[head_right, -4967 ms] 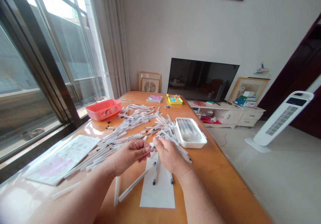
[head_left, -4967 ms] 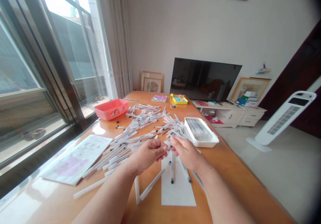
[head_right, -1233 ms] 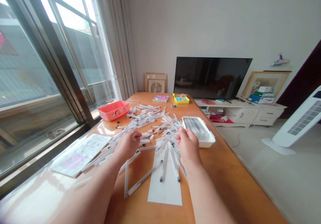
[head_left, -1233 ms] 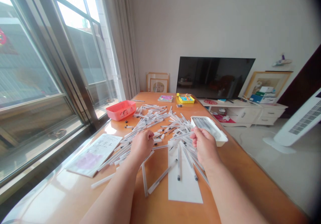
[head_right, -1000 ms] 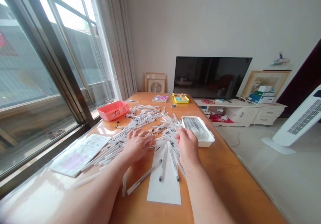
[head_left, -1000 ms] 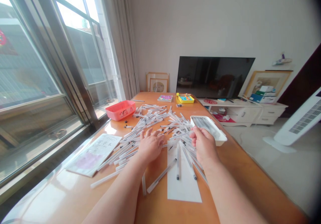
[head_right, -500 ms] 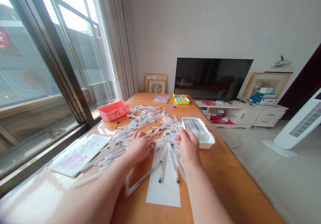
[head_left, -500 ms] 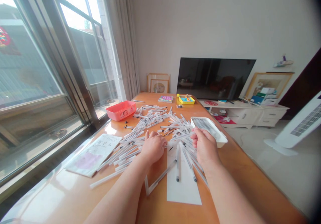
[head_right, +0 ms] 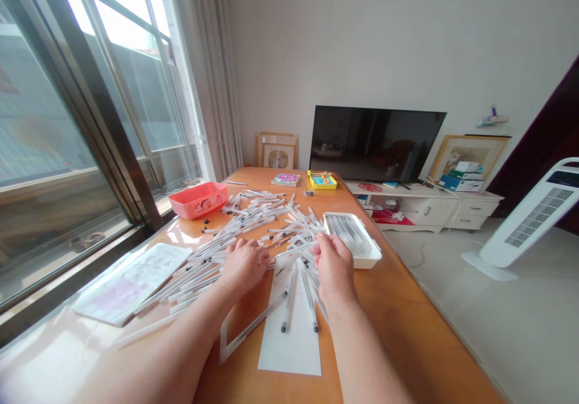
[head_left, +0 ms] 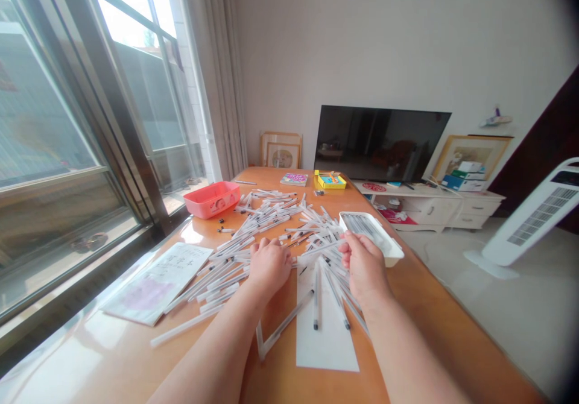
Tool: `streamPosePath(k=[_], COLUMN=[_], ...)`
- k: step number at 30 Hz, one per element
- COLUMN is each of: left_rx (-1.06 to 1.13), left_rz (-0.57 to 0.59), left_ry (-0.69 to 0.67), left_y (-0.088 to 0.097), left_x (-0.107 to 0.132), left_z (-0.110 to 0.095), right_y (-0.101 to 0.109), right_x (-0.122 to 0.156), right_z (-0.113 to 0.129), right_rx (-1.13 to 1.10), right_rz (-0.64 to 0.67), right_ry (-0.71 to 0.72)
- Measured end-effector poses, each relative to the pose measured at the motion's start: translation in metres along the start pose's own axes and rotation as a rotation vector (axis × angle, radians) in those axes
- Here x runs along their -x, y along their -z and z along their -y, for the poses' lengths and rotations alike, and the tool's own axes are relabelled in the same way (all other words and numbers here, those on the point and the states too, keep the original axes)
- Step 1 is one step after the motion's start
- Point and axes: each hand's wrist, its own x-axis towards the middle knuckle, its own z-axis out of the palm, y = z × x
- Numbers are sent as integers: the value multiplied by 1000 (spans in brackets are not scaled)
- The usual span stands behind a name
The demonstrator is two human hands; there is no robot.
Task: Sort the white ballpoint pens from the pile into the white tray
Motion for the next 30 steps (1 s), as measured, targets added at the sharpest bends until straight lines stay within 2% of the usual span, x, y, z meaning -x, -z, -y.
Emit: streamPosePath(k=[3,7,15,19,26,30], left_rx=[-2,-1,14,54,93,176], left_rz=[35,69,-19,-2,-36,27], left_ry=[43,34,56,99,10,-53], left_y=[1,0,2,9,12,17], left_x=[-2,-2,-2,-6,-2,0], left_z=[-1,-2,0,1,0,3], right_y=[0,0,-1,-1,1,2], right_x=[0,1,2,2,0,-1], right_z=[1,1,3,4,4,6], right_rx=[4,7,-18,-16,-30,-55], right_rz=[-2,-5,-9,-10,-32,-46], right_ry=[-6,-4,14,12,9,18])
